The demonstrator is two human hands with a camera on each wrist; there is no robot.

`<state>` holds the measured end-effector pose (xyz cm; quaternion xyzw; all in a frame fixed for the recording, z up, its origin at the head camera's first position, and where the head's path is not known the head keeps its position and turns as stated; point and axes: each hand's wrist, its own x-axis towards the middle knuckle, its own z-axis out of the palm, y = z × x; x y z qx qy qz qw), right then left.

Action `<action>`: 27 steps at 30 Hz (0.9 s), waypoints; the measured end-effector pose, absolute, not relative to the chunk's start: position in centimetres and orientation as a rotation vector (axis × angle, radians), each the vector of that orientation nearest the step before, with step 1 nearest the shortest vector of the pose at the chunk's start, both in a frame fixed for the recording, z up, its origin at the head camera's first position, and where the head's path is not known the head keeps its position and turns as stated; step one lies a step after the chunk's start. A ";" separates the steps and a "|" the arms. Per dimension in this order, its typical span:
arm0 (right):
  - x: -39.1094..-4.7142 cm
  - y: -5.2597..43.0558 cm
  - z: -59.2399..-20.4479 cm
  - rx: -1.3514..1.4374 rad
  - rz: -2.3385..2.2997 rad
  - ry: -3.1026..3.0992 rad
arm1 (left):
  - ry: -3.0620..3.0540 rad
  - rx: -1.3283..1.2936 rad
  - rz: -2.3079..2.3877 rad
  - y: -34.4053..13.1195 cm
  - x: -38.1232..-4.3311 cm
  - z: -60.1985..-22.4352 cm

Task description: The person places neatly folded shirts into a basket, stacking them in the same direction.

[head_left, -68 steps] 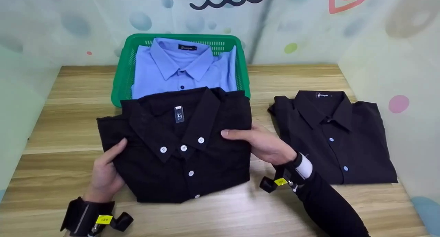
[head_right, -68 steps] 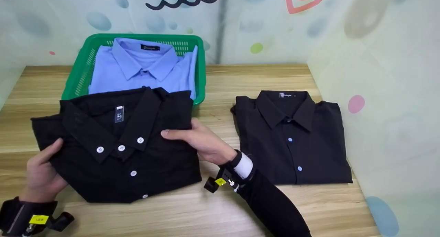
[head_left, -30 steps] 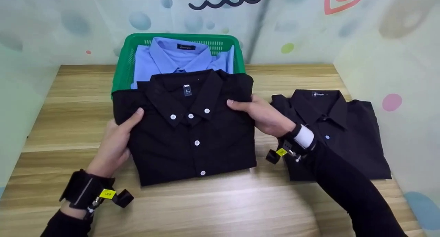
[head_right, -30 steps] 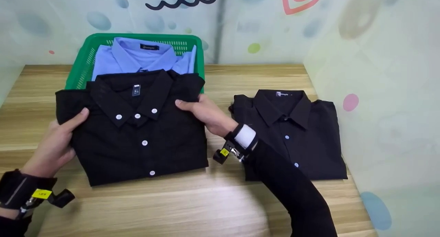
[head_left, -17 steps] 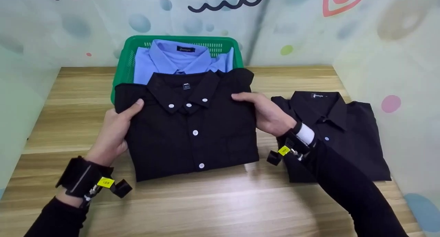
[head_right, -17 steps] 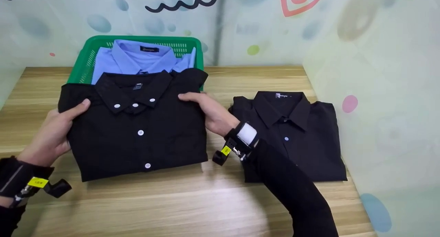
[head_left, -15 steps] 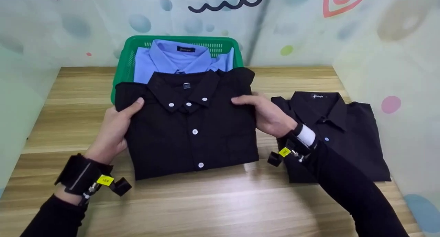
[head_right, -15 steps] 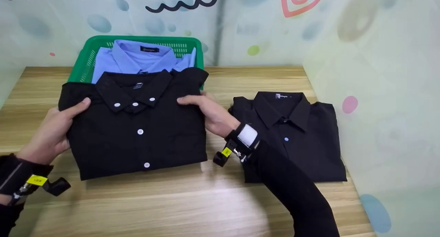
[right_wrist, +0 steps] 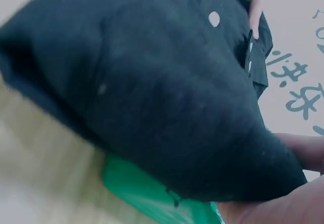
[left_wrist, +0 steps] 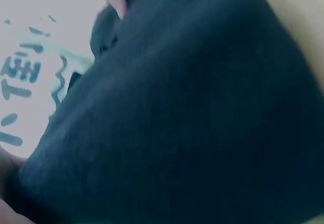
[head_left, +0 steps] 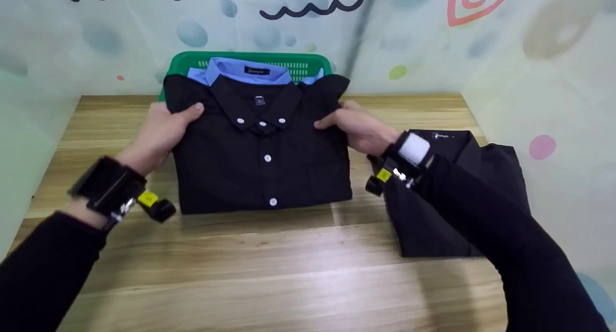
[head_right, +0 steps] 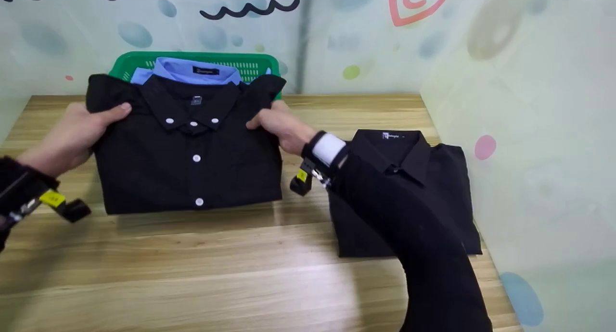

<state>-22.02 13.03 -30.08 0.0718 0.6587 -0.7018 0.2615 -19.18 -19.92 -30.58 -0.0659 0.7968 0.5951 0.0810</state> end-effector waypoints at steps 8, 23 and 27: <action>-25.8 10.9 -27.9 0.130 -1.810 2.062 | 2.464 -0.179 1.560 -20.2 -23.1 -28.3; -29.6 9.5 -27.3 -0.046 -2.082 2.183 | 2.588 -0.304 1.805 -20.5 -27.6 -26.6; -30.0 9.5 -27.7 -0.003 -2.021 2.178 | 2.666 -0.314 1.740 -20.1 -28.1 -27.1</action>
